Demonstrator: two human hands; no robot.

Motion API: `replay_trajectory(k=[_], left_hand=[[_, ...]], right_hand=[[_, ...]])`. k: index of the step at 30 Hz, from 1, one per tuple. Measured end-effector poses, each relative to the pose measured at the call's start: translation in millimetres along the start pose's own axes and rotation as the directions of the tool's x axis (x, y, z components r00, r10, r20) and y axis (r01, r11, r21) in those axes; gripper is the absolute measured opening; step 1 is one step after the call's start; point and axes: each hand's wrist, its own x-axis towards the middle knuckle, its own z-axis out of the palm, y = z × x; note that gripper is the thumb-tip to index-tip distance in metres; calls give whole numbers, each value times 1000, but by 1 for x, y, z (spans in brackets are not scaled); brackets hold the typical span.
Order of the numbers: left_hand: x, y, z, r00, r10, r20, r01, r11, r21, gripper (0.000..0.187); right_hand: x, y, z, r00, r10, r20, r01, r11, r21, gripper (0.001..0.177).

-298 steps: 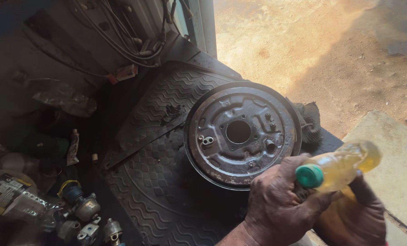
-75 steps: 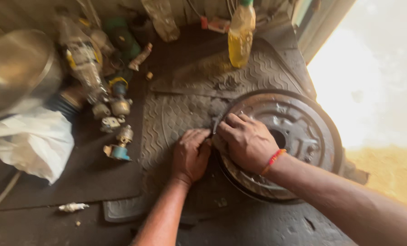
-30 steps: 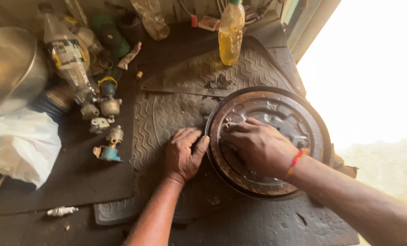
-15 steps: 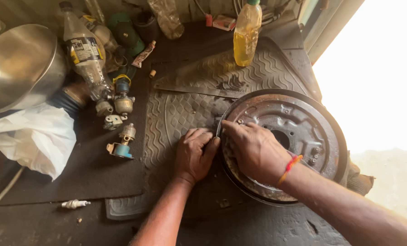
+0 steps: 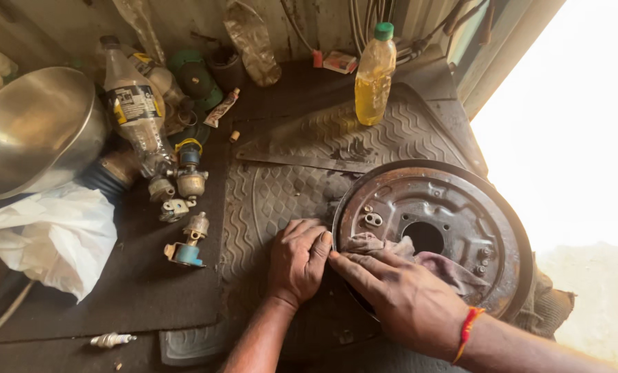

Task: The person cleans a circular metal brake drum by pouring liquid from a plastic bottle and scrubbing with a cloth. They repeatedly wipe the interior and exterior surfaces, flip the drum, and use a metal bar to scrape residue from the inner rim.

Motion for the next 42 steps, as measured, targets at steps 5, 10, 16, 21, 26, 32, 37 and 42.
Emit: replay_trajectory(k=[5,10,16,21,26,32,37,42], left_hand=[[0,7,-7,1000,-5,14,5,1000,-14,27],[-2,2,-10,992,127,0,-127,992,0,29],[1,12,-9,1000,-17,16,17,1000,-5,19],[3,12,-9,1000,-7,6,7,1000,-4,18],[-3,9,-4,1000,25,5,-25,999,20,19],[-4,6,-3,1000,6,-11,-6,1000,15,21],[0,2,-4,999,37,-24,-36,999,41,21],[-6,3,-3,1000,16,-7,-16,1000,14,20]], right_hand=[[39,49,2,932,296,211,-309,951,30,44],[53,32,15,868,156,472,-101,985,-141,30],[38,63,16,979,68,190,-88,991,98,34],[36,85,0,840,468,276,-469,881,-67,30],[19,68,-28,982,142,126,-166,965,202,32],[11,60,-7,569,599,563,-673,733,-101,36],[-29,93,-23,898,359,256,-335,933,-134,79],[-29,66,-12,819,463,340,-482,876,-32,65]])
